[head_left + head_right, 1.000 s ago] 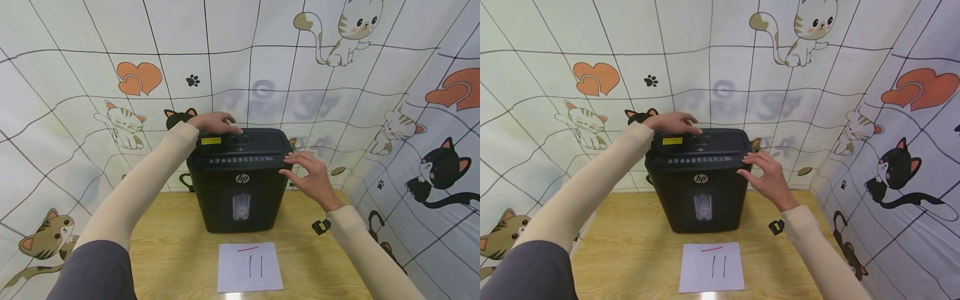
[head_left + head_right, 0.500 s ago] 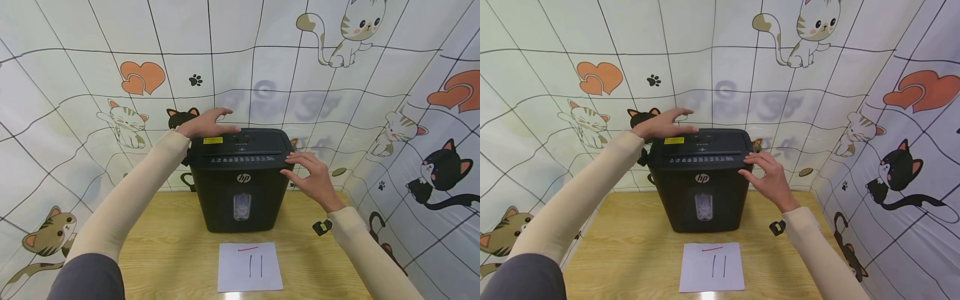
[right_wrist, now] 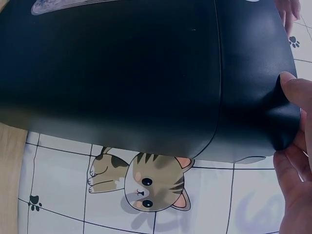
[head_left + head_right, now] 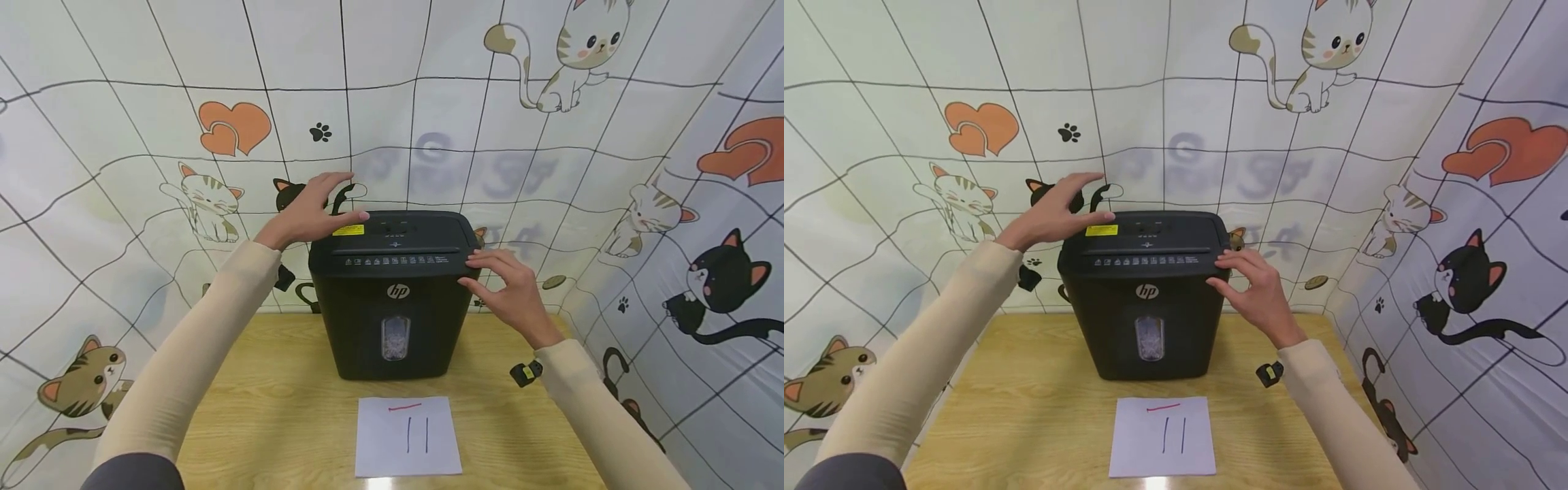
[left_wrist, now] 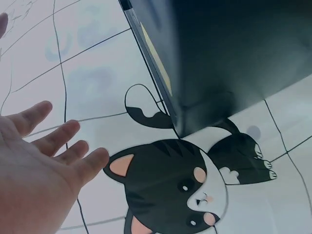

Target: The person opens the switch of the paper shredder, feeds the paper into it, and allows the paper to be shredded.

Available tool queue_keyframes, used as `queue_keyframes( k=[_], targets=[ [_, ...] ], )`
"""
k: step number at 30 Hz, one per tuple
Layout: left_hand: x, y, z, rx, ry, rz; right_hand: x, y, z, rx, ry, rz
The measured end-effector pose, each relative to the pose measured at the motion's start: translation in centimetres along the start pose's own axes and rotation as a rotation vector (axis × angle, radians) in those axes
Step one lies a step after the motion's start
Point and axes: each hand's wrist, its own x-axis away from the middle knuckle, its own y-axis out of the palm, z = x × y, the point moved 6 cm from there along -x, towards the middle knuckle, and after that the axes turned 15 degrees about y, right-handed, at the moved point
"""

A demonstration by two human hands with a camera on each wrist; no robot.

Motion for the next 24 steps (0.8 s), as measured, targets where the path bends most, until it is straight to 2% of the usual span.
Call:
queue_keyframes(
  k=[5,11,18,24],
  targets=[
    [3.0,-0.1,-0.2,0.005,0.026,0.106,0.3,0.1,-0.2,0.001,0.0,0.0],
    [6.1,0.7,-0.3,-0.004,0.046,0.168,0.4,0.0,-0.1,0.038,0.005,-0.027],
    [9.6,2.6,-0.7,0.01,0.025,0.229,0.8,0.1,-0.2,0.071,0.019,-0.073],
    [12.4,4.7,-1.7,0.05,0.009,0.322,2.0,0.2,0.0,0.077,0.042,-0.104]
  ],
)
